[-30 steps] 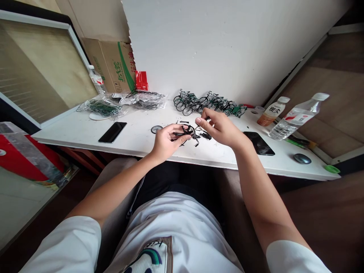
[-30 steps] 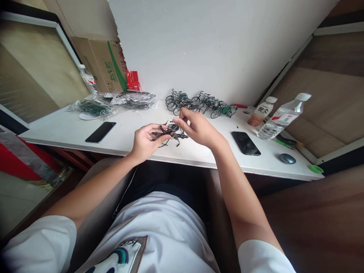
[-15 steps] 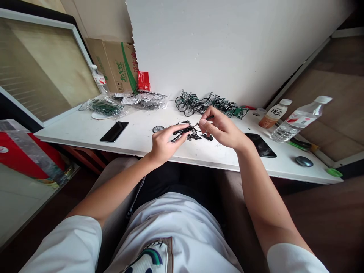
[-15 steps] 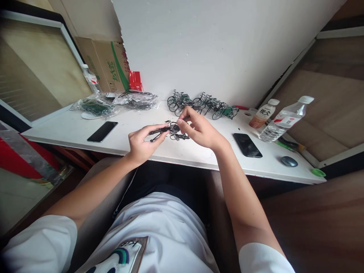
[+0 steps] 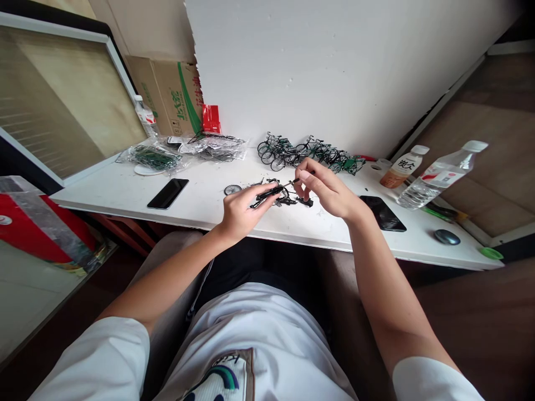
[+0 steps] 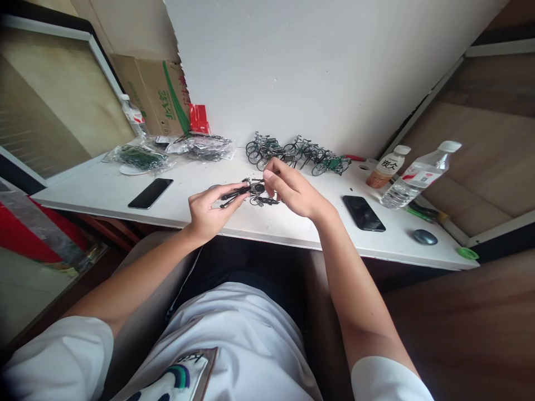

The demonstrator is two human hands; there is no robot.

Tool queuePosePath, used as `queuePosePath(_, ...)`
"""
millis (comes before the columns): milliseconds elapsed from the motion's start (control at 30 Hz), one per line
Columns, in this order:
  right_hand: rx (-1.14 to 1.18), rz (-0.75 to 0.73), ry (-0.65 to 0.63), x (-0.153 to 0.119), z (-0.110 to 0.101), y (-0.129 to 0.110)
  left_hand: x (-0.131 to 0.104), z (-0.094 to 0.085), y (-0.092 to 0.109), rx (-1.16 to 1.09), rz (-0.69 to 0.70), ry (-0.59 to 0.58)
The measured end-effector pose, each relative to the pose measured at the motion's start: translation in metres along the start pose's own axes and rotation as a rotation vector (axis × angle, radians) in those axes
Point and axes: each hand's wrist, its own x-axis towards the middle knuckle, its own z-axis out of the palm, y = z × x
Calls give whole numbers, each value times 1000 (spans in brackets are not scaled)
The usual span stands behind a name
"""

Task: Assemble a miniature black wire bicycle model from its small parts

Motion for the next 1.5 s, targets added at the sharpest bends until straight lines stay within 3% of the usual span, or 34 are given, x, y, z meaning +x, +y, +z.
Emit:
queuePosePath(267, 68, -27, 0, 2, 2, 9, 0, 1, -1, 28, 48, -8)
queuePosePath(533, -132, -8, 54, 5, 1, 7, -3, 3, 0, 12, 45, -19)
queuePosePath(833, -10, 22, 27, 2, 1, -1, -1, 0, 2, 16, 44, -20)
queuePosePath(1067, -215, -46, 48, 0, 2, -15, 0, -1, 5, -6, 89, -30)
queuePosePath(1233, -204, -62, 7, -1, -1, -19, 4, -3, 5, -6, 8, -33)
queuePosePath(1500, 17, -40, 94, 2, -7, 6, 9, -5, 10, -45, -100, -12)
